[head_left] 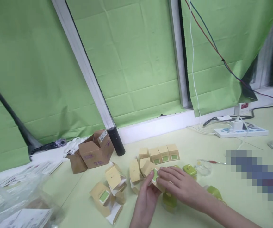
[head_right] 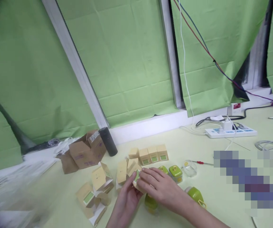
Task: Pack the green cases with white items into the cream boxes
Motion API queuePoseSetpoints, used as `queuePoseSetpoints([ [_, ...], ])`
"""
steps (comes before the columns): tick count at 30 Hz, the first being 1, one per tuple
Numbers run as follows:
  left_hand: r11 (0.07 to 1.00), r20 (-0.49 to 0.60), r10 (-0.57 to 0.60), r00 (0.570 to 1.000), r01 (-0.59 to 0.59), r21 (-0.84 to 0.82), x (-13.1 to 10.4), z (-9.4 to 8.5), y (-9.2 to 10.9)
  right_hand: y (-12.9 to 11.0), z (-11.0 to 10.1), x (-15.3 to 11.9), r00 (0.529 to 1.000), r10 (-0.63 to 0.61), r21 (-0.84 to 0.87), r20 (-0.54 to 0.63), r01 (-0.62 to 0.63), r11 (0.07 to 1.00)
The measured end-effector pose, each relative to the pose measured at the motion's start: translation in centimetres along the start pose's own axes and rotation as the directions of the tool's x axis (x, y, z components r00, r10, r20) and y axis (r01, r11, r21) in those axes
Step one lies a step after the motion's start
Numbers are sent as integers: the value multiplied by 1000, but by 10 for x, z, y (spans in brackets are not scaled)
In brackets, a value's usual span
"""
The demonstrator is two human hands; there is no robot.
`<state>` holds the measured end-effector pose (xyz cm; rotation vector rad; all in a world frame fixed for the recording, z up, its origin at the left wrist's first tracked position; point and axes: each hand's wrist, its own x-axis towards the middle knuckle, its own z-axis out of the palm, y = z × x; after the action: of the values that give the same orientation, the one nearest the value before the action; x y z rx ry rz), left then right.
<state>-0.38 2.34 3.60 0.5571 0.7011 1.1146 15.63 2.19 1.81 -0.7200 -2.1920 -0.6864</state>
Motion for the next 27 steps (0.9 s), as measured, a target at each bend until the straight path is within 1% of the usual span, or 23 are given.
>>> queuePoseSetpoints([
  [2,1000,-43,19,999,-19,-19,1,-3,1,2,-1,6,998,-54,-35,-22,53,998],
  [5,998,-58,61,996,-62,-19,2,-6,4,2,3,9,991,-128,-64,-45,125,990],
  [7,995,-74,98,992,-100,-21,1,-7,8,2,10,8,991,-127,-30,-36,126,992],
  [8,992,-99,121,988,-124,-22,1,-7,10,4,14,7,996,-86,10,5,86,996],
  [9,989,-127,141,982,-144,-12,2,-9,14,7,18,7,997,-20,51,74,16,999],
  [10,984,-159,175,972,-175,19,1,-11,18,12,22,8,987,60,78,150,-72,994],
  [11,973,-190,228,955,-215,85,1,-14,24,19,25,9,965,143,82,222,-164,983],
  [12,949,-217,292,931,-253,191,0,-18,29,28,29,10,935,222,63,276,-248,967],
  [13,903,-240,360,901,-272,333,-2,-23,34,40,32,12,909,288,30,303,-311,950],
  [14,830,-253,424,870,-260,494,-4,-28,39,54,36,14,889,338,-1,308,-354,935],
  [15,729,-260,472,842,-207,652,-7,-34,43,68,40,16,866,381,-28,324,-394,919],
  [16,609,-266,503,822,-119,784,-10,-41,45,83,44,17,837,424,-59,348,-431,900],
  [17,478,-267,516,814,-15,878,-13,-46,47,97,47,17,806,452,-84,382,-457,886],
  [18,348,-267,530,805,81,934,-16,-52,47,110,50,17,778,466,-100,423,-471,877],
  [20,94,-221,590,776,205,974,-22,-60,45,130,53,15,730,475,-118,491,-484,867],
  [21,-18,-176,640,748,243,970,-23,-62,44,137,53,14,716,474,-121,512,-486,865],
  [22,-114,-115,694,711,267,957,-24,-63,42,141,50,13,711,473,-121,520,-487,865],
  [24,-256,34,772,634,263,930,-23,-59,39,141,40,11,725,468,-110,505,-483,869],
  [25,-305,110,783,612,224,926,-21,-55,37,138,33,11,741,462,-100,487,-478,873],
  [26,-344,187,775,603,154,926,-18,-50,35,134,25,11,760,452,-85,466,-470,878],
  [27,-380,270,744,612,55,923,-15,-43,32,127,17,11,780,440,-65,444,-462,884],
])
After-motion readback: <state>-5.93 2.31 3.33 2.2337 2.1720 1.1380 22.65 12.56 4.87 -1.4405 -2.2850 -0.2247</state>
